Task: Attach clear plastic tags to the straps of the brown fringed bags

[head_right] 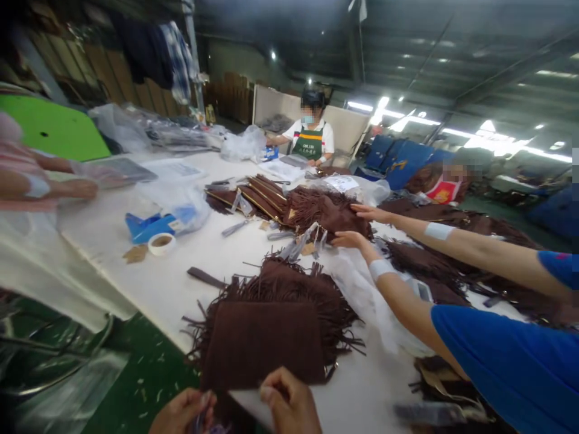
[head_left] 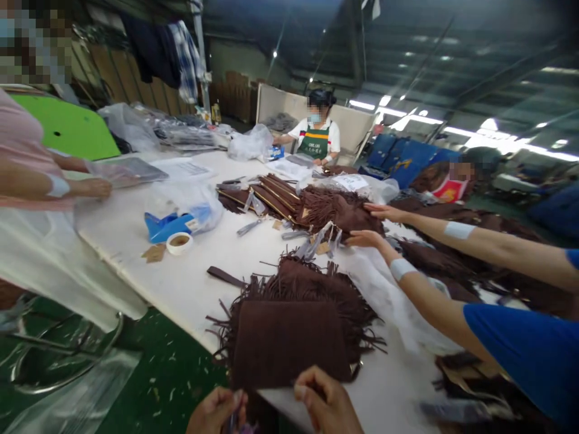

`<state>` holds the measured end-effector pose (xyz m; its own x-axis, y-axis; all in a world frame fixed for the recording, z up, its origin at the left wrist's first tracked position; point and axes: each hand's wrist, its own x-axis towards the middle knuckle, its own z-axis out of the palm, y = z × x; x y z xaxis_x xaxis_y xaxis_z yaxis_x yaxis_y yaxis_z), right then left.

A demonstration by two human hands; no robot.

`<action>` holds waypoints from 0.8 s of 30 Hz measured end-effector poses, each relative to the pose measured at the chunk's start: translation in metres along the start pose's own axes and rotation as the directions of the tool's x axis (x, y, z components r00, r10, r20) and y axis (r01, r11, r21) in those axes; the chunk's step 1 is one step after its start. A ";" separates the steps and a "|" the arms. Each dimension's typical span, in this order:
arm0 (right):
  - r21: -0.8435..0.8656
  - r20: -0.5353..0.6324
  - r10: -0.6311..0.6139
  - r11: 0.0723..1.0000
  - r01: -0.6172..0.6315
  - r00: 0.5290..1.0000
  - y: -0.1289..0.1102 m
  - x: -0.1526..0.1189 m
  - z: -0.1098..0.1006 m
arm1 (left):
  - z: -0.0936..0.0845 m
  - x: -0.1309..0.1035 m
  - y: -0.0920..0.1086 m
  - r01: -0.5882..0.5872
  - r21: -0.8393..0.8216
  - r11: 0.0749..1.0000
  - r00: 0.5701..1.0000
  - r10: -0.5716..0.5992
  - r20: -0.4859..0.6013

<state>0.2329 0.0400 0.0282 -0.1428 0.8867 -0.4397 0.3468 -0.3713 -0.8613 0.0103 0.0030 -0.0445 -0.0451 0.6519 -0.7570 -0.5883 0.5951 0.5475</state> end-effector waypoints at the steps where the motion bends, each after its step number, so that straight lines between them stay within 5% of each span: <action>1: 0.021 0.045 -0.007 1.000 0.006 0.999 -0.002 0.002 0.014 | 0.003 -0.006 0.000 -0.025 0.014 1.000 1.000 0.025 0.004; 3: 0.059 0.104 -0.026 0.998 0.020 0.994 -0.003 0.005 0.036 | 0.008 -0.017 0.002 -0.145 0.021 0.989 0.989 0.145 0.010; 10: 0.056 0.207 -0.020 0.998 0.009 0.978 0.000 0.018 0.080 | 0.006 -0.024 0.005 -0.169 -0.023 0.985 0.985 0.169 0.037; 17: -0.199 0.190 -0.143 0.963 0.180 0.971 -0.021 0.016 0.096 | 0.000 -0.020 0.003 -0.224 0.019 0.974 0.974 0.223 0.047; 24: -0.519 0.178 -0.214 0.809 0.276 0.961 -0.026 0.012 0.102 | -0.003 -0.018 0.000 -0.308 0.163 0.937 0.951 0.307 0.030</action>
<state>0.1282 0.0321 0.0192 -0.3759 0.8823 -0.2833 0.7223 0.0875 -0.6860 0.0082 -0.0103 -0.0319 -0.1993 0.8171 -0.5410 -0.4056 0.4338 0.8046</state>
